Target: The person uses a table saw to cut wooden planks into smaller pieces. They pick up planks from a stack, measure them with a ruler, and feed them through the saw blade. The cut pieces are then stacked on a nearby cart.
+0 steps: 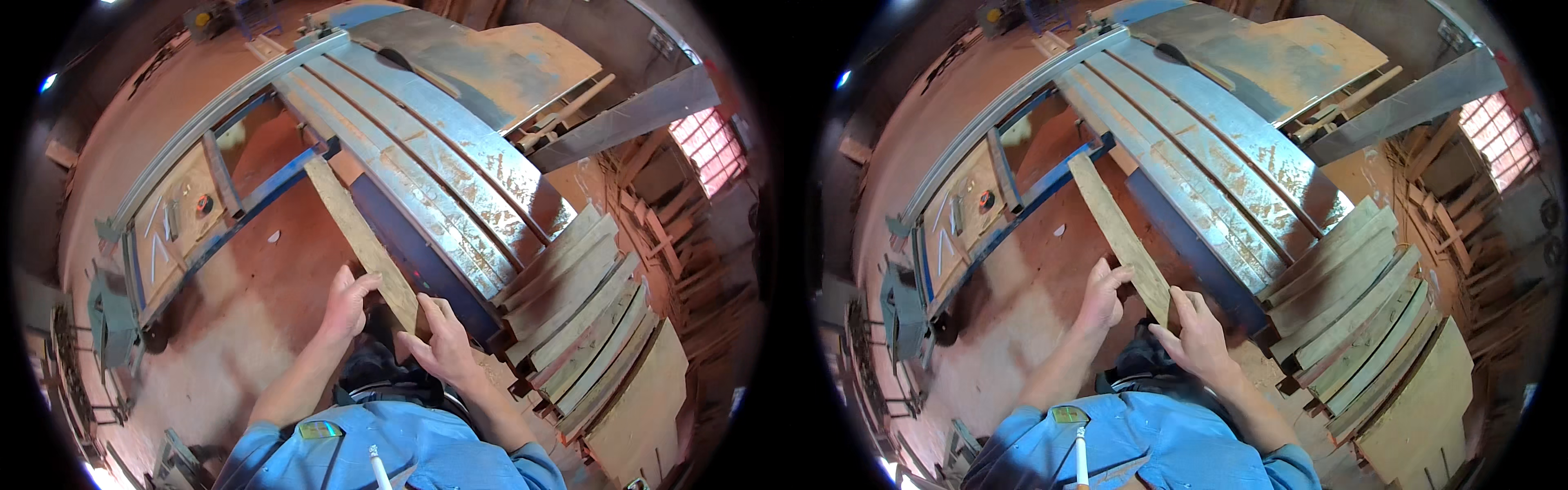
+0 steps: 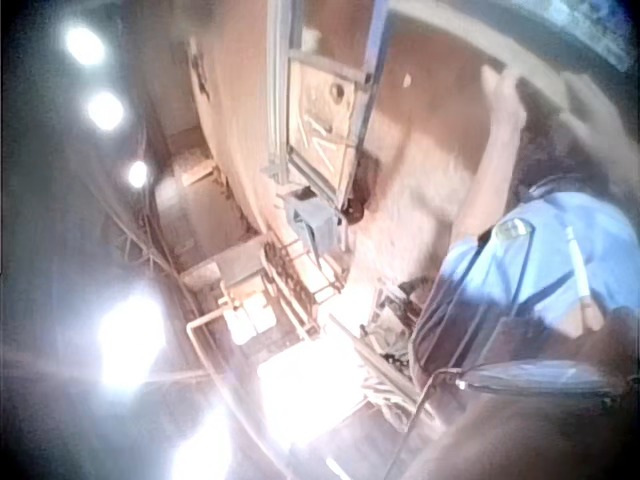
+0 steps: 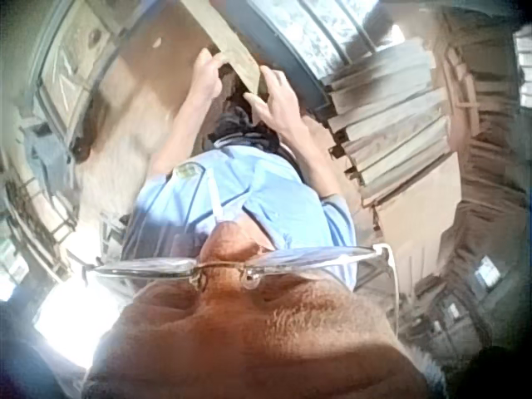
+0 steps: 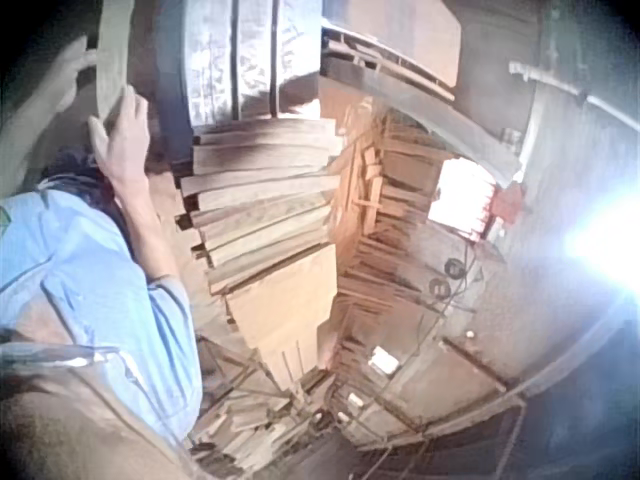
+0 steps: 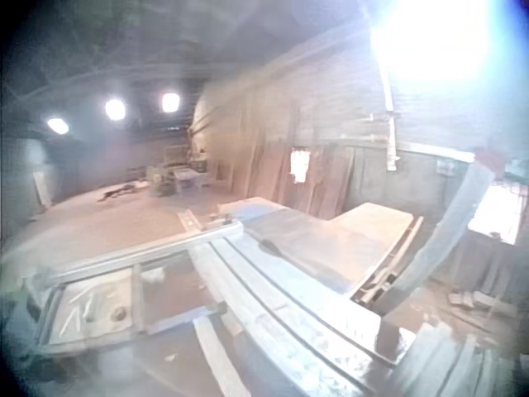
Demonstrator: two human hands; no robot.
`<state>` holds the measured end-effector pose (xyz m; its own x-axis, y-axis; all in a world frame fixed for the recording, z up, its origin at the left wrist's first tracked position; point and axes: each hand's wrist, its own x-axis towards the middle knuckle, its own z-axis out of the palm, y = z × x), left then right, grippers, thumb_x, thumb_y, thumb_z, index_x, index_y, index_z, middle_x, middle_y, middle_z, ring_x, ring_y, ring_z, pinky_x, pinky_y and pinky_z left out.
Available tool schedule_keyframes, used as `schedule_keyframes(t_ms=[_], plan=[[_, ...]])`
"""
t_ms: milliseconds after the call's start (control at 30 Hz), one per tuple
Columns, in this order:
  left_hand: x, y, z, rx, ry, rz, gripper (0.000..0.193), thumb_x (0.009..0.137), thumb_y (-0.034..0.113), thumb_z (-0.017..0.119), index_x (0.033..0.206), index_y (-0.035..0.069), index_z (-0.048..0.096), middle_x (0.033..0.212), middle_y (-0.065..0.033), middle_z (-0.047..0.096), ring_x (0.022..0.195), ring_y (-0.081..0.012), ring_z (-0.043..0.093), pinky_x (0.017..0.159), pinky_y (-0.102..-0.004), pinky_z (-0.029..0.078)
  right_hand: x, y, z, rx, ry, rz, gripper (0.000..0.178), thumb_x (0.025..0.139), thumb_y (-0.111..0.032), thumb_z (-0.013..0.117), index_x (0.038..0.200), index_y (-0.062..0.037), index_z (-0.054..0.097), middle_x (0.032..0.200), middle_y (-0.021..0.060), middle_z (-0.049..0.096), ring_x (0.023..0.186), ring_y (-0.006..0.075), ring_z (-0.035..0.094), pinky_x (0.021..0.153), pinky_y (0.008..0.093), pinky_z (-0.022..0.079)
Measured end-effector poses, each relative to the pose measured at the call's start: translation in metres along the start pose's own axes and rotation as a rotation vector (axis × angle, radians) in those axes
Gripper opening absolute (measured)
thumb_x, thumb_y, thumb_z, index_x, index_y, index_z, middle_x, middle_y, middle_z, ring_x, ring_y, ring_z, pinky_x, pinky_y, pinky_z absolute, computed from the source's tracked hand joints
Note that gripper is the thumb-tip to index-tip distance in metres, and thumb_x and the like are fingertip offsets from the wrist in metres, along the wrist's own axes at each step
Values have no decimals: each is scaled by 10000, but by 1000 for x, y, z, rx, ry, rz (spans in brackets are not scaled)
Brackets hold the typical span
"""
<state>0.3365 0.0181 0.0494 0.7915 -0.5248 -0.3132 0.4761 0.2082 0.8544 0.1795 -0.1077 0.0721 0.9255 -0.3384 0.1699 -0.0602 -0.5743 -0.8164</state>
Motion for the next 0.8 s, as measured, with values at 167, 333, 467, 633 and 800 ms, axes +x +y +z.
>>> schedule_keyframes(t_ms=[167,333,467,633,800], plan=[[60,37,18,-92,-62,-163,258,959,186,605,1171,43,575,1046,-73,670,882,-189,673,730,-335,564,41,-18,-14,237,92,3,746,743,-171,861,1351,35,482,1278,217,559,1164,366,588,989,394,478],[107,58,29,-198,-136,-337,330,1016,348,503,1103,55,625,880,-61,692,713,-188,658,607,-321,535,90,-34,-8,313,207,59,764,733,-141,864,1363,29,465,1293,209,555,1189,337,585,1000,385,472],[128,63,32,-229,-198,-348,427,1036,370,450,1290,45,559,1159,-122,661,992,-249,674,823,-387,572,113,-36,-4,359,233,9,848,784,-82,834,1472,57,357,1300,206,569,1123,256,633,958,364,520],[130,70,50,-364,-182,-389,371,1035,308,456,1123,2,647,965,-145,729,778,-237,737,646,-364,643,122,-26,-4,261,267,-55,835,812,-81,803,1490,61,335,1314,224,580,1131,270,637,919,353,546],[122,73,63,-428,-174,-423,395,1037,312,431,1121,-10,643,905,-162,730,671,-257,731,465,-332,617,120,-22,-9,256,254,-47,813,819,-89,795,1485,57,352,1316,223,585,1117,271,646,906,349,551]])
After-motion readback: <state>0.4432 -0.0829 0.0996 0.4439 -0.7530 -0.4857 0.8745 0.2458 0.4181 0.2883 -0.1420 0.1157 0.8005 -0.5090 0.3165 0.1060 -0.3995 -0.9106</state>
